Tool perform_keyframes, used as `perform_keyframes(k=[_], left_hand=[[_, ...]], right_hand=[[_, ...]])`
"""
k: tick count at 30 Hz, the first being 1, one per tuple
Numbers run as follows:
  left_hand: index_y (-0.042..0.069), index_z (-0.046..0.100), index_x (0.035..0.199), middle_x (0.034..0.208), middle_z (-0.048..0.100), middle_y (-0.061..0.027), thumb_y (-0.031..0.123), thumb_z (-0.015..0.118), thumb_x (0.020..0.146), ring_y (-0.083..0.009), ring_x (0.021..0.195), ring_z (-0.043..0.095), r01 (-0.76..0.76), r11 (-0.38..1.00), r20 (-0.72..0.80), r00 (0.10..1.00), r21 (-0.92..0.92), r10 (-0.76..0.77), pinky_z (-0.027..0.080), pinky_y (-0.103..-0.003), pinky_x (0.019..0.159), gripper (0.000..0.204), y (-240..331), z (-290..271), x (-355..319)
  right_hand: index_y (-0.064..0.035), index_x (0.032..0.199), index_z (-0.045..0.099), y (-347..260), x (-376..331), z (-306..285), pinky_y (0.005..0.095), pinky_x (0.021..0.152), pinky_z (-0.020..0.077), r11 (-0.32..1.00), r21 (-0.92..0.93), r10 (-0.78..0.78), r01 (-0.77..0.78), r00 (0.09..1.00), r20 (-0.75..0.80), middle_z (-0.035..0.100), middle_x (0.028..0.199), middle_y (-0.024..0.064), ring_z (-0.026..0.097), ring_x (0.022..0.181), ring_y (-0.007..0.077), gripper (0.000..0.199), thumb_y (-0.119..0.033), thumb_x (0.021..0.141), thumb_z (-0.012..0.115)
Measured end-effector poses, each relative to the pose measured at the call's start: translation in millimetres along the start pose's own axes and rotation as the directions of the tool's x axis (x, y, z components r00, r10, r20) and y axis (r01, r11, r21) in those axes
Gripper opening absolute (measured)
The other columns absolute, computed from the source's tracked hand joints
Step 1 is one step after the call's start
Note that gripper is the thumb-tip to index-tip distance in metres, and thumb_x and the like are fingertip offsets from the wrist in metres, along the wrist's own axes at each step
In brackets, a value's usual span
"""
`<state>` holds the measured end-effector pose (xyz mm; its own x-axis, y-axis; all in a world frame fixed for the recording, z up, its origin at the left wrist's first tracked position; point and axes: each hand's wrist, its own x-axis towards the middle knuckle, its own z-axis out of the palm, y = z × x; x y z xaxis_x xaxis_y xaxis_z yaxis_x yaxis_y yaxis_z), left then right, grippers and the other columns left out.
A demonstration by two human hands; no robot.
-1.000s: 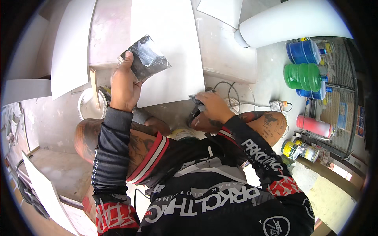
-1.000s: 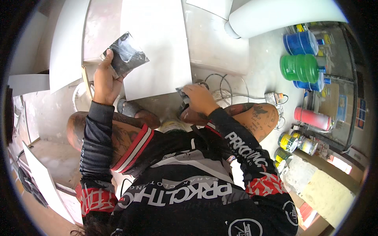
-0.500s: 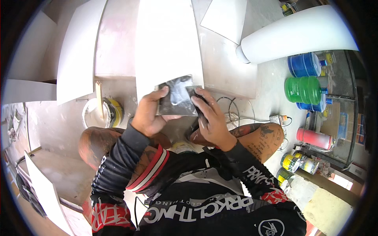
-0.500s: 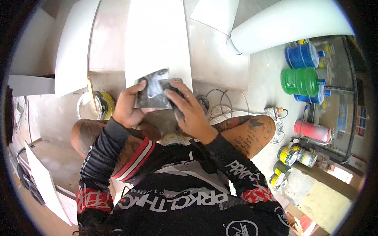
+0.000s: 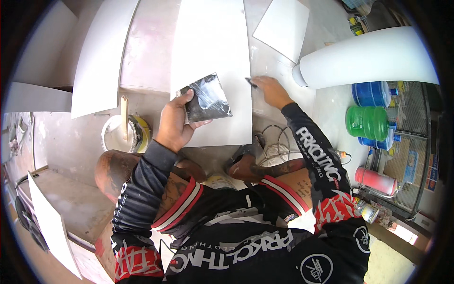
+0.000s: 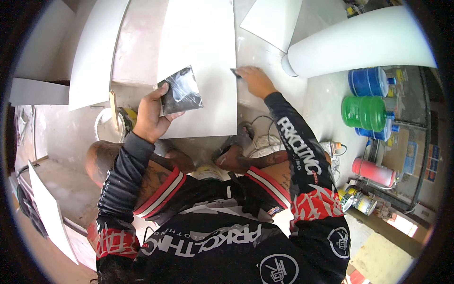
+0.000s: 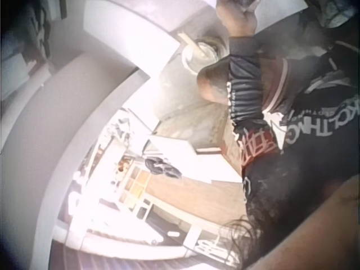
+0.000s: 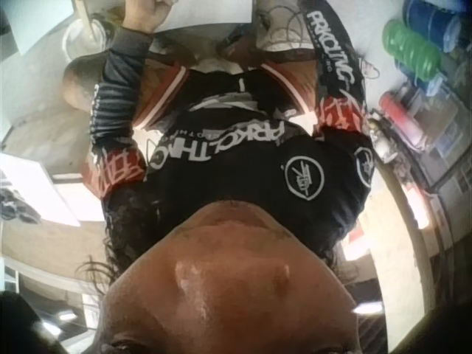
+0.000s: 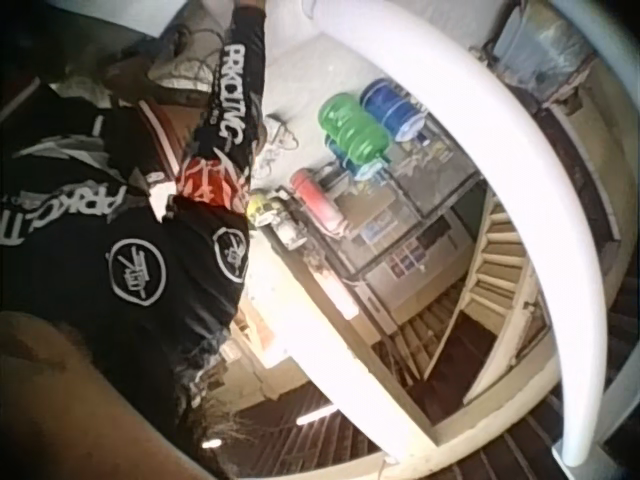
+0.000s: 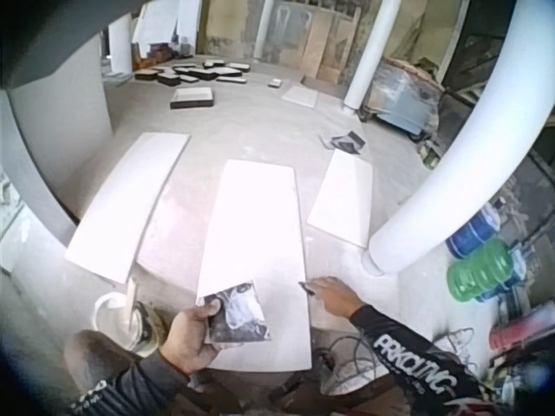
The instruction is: Applying and smoothing white putty or surface compound onto white panels using a putty knife.
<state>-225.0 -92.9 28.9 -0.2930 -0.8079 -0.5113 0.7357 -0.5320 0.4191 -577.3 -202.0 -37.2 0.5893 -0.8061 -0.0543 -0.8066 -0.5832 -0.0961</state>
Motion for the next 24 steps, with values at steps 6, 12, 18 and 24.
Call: perform_keyframes(k=[6, 12, 18, 24], left_hand=[[0.008, 0.053, 0.118, 0.105, 0.065, -0.0072, 0.022, 0.046, 0.099, -0.0235, 0.088, 0.069, 0.086, 0.996, 0.007, 0.996, 0.002, -0.086, 0.059, -0.040, 0.071, 0.025, -15, -6, 12], [0.010, 0.055, 0.114, 0.101, 0.066, -0.0040, 0.022, 0.046, 0.098, -0.0188, 0.085, 0.068, 0.279, 0.959, -0.039, 0.960, 0.053, -0.277, 0.059, -0.036, 0.063, 0.022, -44, 18, 2], [-0.003, 0.054, 0.117, 0.109, 0.060, -0.0029, 0.002, 0.060, 0.089, -0.0120, 0.098, 0.058, 0.060, 0.988, 0.195, 0.980, -0.144, -0.031, 0.051, -0.029, 0.087, 0.029, 2, 35, -9], [0.003, 0.056, 0.120, 0.107, 0.067, -0.0069, 0.022, 0.053, 0.097, -0.0214, 0.091, 0.068, -0.262, 0.964, 0.136, 0.958, 0.048, 0.253, 0.058, -0.029, 0.064, 0.029, 31, 30, 4]], right_hand=[[-0.0057, 0.126, 0.058, -58, -63, -46, 0.0415, 0.103, 0.0398, 0.985, 0.171, -0.078, 0.029, 0.954, 0.291, 0.059, 0.128, 0.0154, 0.055, 0.118, 0.0309, 0.048, 0.006, 0.080, 0.048], [-0.0051, 0.134, 0.052, -175, -90, -100, 0.0403, 0.110, 0.0358, 0.730, 0.681, 0.234, 0.055, 0.916, -0.326, 0.055, 0.130, 0.0202, 0.049, 0.125, 0.0370, 0.065, 0.016, 0.073, 0.040], [-0.0049, 0.129, 0.054, -139, -107, -42, 0.0395, 0.094, 0.0469, 0.769, 0.614, 0.379, -0.177, 0.900, -0.214, 0.063, 0.108, 0.0186, 0.061, 0.104, 0.0338, 0.048, 0.004, 0.082, 0.047], [0.0054, 0.104, 0.064, -18, -39, 8, 0.0317, 0.064, 0.0460, 0.132, 0.880, 0.697, -0.456, 0.674, 0.245, 0.063, 0.080, 0.0083, 0.058, 0.071, 0.0160, 0.030, -0.014, 0.084, 0.052]])
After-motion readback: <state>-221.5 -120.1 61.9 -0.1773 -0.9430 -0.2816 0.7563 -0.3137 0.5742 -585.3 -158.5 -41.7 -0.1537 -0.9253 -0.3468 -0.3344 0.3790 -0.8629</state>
